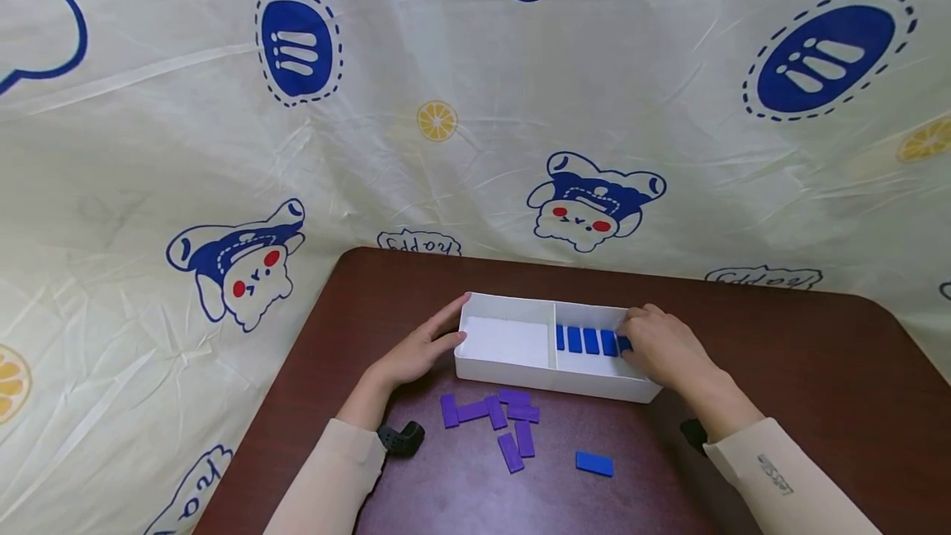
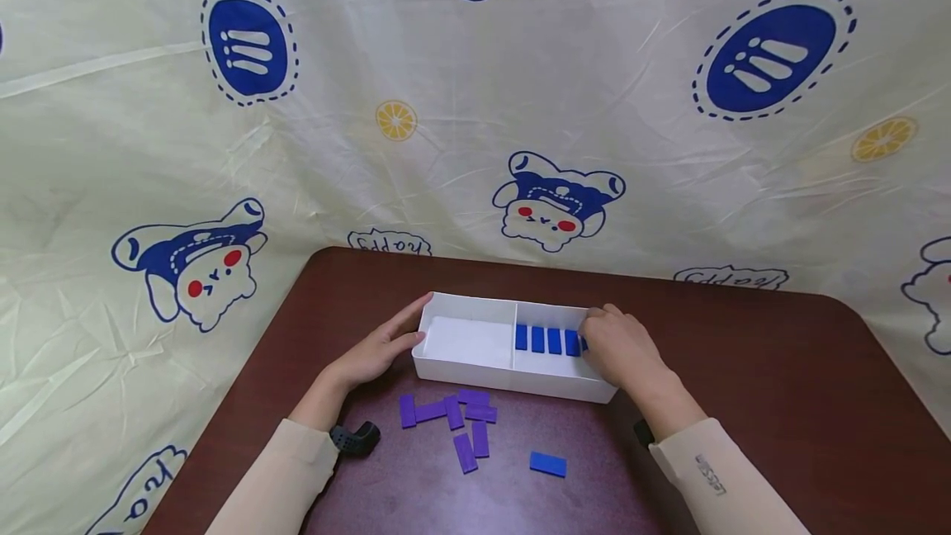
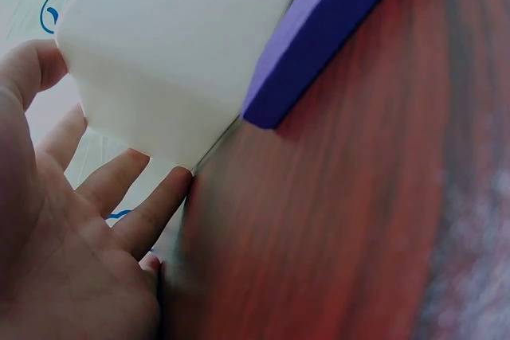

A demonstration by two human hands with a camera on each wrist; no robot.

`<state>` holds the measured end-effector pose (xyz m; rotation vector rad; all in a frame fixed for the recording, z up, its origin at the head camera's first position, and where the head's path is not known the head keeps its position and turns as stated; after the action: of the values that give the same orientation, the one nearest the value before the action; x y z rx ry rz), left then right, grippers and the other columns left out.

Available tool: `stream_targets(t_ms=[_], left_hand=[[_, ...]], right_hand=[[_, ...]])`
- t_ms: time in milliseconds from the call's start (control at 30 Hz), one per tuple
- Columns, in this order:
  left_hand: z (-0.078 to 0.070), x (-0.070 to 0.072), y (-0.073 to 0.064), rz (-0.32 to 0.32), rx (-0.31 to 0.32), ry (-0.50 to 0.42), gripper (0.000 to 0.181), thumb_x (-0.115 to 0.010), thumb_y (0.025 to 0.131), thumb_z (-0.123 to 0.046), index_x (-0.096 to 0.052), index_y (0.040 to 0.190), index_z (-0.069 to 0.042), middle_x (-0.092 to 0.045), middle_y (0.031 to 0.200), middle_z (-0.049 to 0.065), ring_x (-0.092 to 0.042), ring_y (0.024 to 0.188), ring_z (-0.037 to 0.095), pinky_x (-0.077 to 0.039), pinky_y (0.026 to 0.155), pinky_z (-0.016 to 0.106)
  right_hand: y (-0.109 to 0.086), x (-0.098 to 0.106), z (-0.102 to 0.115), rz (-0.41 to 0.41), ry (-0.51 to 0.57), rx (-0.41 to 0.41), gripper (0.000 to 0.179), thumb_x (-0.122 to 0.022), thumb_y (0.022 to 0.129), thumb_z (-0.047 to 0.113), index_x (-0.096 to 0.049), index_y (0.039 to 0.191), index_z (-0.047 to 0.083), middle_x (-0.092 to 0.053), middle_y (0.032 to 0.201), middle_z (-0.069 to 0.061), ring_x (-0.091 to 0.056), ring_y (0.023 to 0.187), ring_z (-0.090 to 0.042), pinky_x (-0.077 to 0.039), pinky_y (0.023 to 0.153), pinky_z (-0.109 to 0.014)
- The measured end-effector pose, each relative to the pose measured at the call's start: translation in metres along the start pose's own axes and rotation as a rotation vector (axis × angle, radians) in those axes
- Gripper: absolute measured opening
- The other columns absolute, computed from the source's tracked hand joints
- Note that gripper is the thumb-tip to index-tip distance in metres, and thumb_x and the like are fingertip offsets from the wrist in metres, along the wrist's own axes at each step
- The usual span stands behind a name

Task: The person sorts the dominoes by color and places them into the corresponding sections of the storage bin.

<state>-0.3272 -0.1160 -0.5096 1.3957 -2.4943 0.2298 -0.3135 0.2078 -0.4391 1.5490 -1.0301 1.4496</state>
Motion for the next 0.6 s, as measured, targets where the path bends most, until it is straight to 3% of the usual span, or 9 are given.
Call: stream_targets(t_ms=[433, 600], left_hand=[[0.0, 0.0, -0.001, -0.012, 0.002, 0.008, 0.064, -0.052, 0.109, -0.034, -0.021, 0.164, -0.045, -0.017, 0.173, -0.012, -0.016, 0.162, 0.022, -0.022, 0.128, 0.057], [-0.004, -0.002, -0.001, -0.003, -0.011, -0.012, 0.065, -0.052, 0.109, -0.03, -0.02, 0.166, -0.038, -0.017, 0.174, -0.009, -0.021, 0.161, 0.027, -0.025, 0.127, 0.056]], right_hand=[[-0.017, 0.022, 0.009, -0.054, 0.055, 0.013, 0.033, -0.085, 0.082, 0.015, -0.08, 0.114, 0.007, -0.073, 0.118, -0.016, -0.064, 0.106, -0.035, -0.058, 0.089, -0.053], [-0.022, 0.026, 0.008, -0.057, 0.086, -0.013, 0.036, -0.086, 0.082, 0.017, -0.079, 0.116, 0.007, -0.072, 0.12, -0.016, -0.063, 0.11, -0.036, -0.057, 0.092, -0.056]])
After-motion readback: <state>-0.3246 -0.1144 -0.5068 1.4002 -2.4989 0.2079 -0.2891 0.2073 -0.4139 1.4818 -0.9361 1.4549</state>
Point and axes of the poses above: each hand's wrist, its own y-axis towards the middle knuckle, its own x-axis out of the back of the hand, z = x × y, the point moved 7 cm from there along y, towards the middle knuckle
